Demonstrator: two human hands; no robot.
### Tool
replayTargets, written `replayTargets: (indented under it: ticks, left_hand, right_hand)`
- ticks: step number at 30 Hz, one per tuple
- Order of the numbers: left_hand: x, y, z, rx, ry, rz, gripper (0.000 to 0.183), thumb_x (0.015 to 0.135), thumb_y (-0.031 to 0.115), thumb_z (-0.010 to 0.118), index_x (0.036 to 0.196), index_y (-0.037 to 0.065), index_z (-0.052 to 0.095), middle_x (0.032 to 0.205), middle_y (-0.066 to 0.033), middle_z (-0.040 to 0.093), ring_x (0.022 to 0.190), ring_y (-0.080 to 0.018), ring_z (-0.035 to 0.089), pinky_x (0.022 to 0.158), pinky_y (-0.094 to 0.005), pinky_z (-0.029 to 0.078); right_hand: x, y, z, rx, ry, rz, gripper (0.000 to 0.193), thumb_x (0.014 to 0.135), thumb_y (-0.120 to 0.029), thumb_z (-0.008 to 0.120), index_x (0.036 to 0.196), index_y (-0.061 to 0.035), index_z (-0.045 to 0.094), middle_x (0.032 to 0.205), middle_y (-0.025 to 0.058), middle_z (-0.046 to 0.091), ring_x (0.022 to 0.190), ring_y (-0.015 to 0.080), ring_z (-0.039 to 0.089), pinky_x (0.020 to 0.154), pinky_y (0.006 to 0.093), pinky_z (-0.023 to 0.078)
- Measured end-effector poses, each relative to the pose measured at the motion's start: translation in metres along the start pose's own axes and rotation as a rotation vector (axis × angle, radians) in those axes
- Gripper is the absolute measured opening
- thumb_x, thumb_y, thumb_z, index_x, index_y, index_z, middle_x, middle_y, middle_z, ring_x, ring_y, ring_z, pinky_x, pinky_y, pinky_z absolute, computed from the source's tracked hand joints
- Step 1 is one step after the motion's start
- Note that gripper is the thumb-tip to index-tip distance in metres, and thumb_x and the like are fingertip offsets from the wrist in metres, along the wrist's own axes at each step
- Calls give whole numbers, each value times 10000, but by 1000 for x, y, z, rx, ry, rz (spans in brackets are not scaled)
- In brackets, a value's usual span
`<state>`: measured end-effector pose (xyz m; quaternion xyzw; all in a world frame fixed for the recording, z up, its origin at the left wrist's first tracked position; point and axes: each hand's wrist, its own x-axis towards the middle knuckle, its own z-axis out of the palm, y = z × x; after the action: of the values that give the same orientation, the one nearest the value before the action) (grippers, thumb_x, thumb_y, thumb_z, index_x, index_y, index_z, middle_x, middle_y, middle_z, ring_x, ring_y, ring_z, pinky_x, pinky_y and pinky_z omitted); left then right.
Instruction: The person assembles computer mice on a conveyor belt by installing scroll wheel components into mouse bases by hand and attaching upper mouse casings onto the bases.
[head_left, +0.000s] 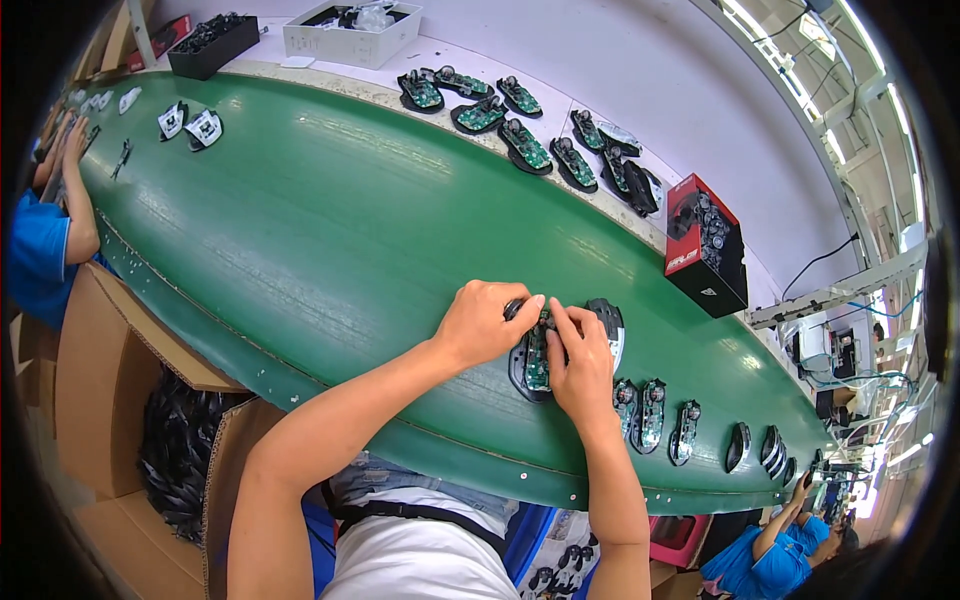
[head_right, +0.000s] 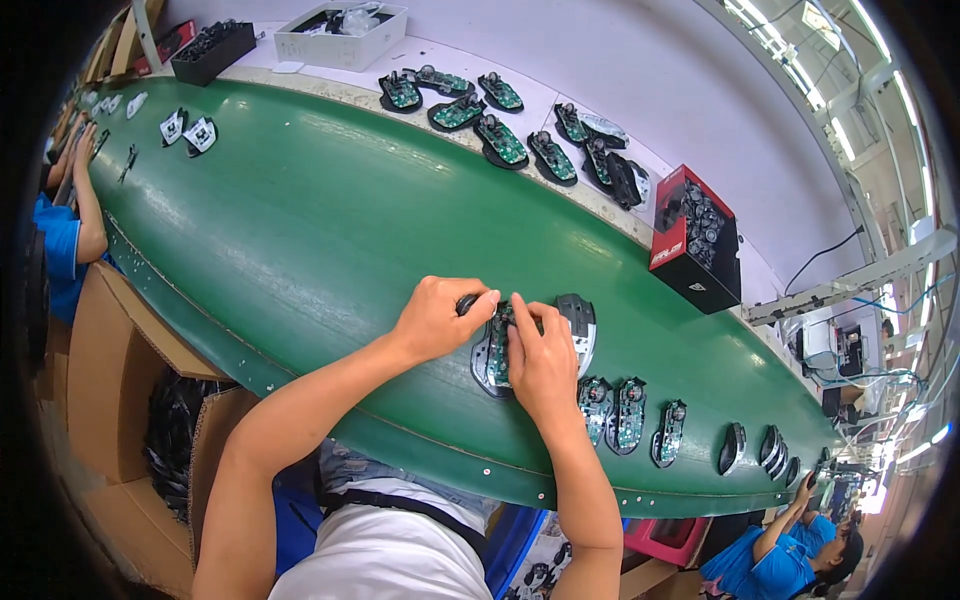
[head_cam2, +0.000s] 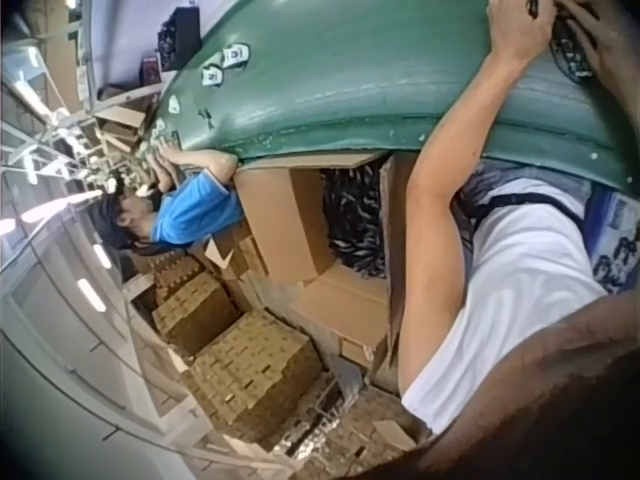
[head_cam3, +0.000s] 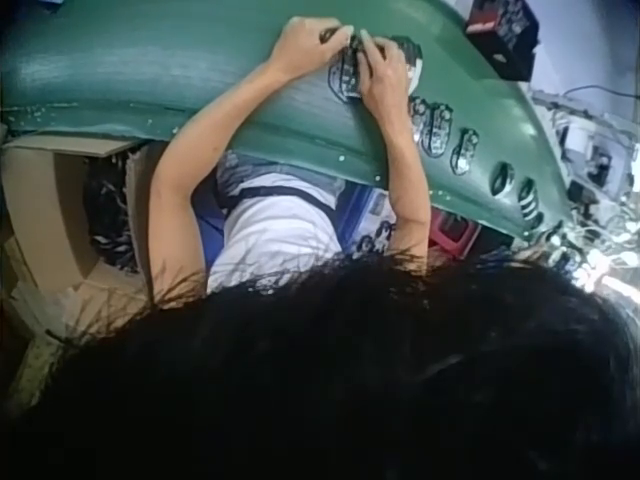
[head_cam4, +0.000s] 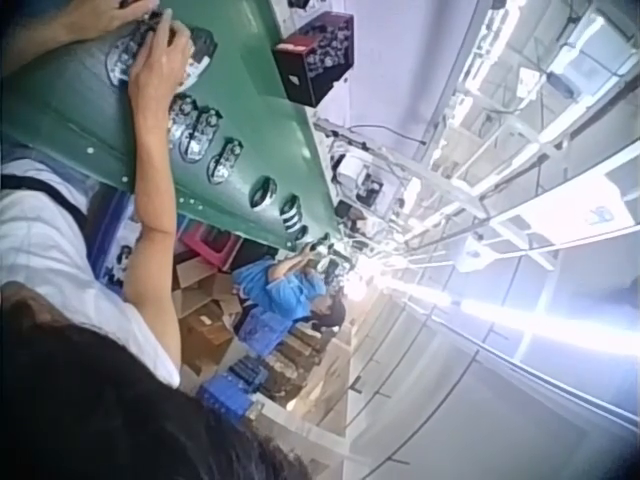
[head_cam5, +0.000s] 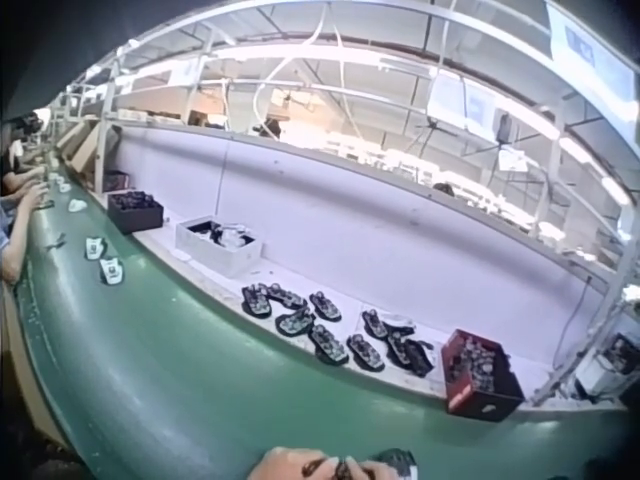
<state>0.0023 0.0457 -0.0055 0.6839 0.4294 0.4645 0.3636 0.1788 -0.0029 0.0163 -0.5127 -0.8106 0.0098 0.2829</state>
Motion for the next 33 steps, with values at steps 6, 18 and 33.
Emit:
replayTargets:
  ticks: [6,18,33]
  left_hand:
    - [-2,-6,8,-26,73,75,268,903,219,635,758,-2,683,644,-188,630,534,-349,603,511,-417,464]
    - [-5,-3,7,16,-31,29,255,910,217,635,892,-21,727,768,-182,700,650,-319,677,610,-382,524]
    - [-3,8,11,-31,-26,26,246,903,208,651,787,-4,695,646,-175,634,534,-317,606,526,-396,462]
  right_hand:
    - [0,-1,1,22,21,118,352,849,-44,681,1197,-4,645,1076,179,609,947,345,601,830,433,498]
    - [-3,0,-6,-204,-89,-41,447,870,-69,653,1308,-13,587,1192,165,565,1077,348,565,892,450,485]
    - [-2,25,-30,318,-32,151,211,830,-41,704,1040,-24,712,1075,122,700,1006,311,668,913,387,503]
